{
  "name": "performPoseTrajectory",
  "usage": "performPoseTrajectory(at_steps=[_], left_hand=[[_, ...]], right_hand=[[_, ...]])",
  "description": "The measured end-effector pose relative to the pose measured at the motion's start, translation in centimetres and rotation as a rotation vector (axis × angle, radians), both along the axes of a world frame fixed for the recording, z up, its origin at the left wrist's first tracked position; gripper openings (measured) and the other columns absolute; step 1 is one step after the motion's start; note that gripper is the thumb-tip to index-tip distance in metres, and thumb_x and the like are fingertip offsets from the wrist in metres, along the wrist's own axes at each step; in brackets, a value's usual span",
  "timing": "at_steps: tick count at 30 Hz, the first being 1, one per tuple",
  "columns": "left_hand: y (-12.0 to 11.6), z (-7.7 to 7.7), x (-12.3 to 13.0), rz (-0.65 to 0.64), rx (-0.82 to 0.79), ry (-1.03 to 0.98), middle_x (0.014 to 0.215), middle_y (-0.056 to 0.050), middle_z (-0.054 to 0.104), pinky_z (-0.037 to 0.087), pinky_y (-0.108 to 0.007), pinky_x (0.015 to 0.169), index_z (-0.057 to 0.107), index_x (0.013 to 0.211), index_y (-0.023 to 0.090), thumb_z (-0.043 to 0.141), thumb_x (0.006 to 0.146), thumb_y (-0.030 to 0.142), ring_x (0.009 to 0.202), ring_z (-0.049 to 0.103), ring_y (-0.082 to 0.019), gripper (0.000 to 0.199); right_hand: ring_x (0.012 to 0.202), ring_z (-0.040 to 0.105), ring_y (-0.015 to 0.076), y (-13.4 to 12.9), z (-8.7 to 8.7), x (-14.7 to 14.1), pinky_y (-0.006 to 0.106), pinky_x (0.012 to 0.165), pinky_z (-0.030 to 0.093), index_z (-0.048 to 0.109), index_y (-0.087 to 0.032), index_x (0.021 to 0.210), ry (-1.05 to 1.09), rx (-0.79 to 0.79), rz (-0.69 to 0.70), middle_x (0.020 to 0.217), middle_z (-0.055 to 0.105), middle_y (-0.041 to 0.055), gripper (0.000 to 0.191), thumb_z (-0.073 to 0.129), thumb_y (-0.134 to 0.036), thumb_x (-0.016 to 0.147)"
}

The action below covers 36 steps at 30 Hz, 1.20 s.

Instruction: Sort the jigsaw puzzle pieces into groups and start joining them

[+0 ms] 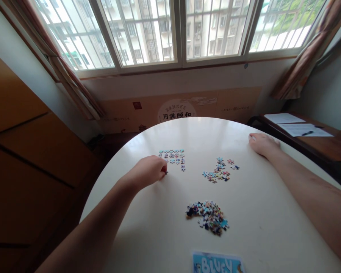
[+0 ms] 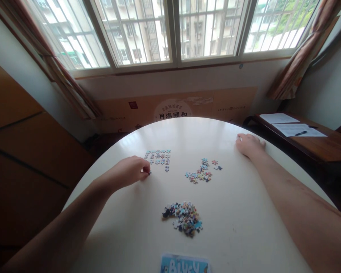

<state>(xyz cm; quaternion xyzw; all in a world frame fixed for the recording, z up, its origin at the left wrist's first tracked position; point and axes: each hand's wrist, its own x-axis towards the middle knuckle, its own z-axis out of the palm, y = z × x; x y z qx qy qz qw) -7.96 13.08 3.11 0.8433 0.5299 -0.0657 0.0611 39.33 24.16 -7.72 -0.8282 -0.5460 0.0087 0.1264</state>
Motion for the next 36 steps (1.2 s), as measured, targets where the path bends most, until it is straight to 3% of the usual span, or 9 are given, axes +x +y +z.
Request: performPoseTrajectory(at_steps=[10,36], left_hand=[[0.4,-2.6,1.8,-0.064,0.151,-0.153,0.097,-0.003,0.077,0.050,-0.030,0.078,0.078,0.091,0.024,0.060,0.085,0.020,0.089,0.068,-0.021,0.019],[0.2,-3.7,2.4,-0.089,0.238,-0.214,0.095,-0.001,0.075,0.048,-0.027,0.070,0.077,0.086,0.025,0.062,0.088,0.018,0.085,0.068,-0.020,0.018]], right_hand=[[0.132,0.050,0.0376,-0.1,0.1,-0.2,0.065,0.107,0.036,0.060,-0.032,0.136,0.002,0.005,0.000,0.147,0.055,0.0107,0.050,0.032,-0.044,0.097],[0.131,0.051,0.0395,-0.1,0.2,0.0,0.066,0.106,0.039,0.061,-0.031,0.138,-0.007,0.004,0.005,0.145,0.057,0.0118,0.051,0.033,-0.045,0.097]])
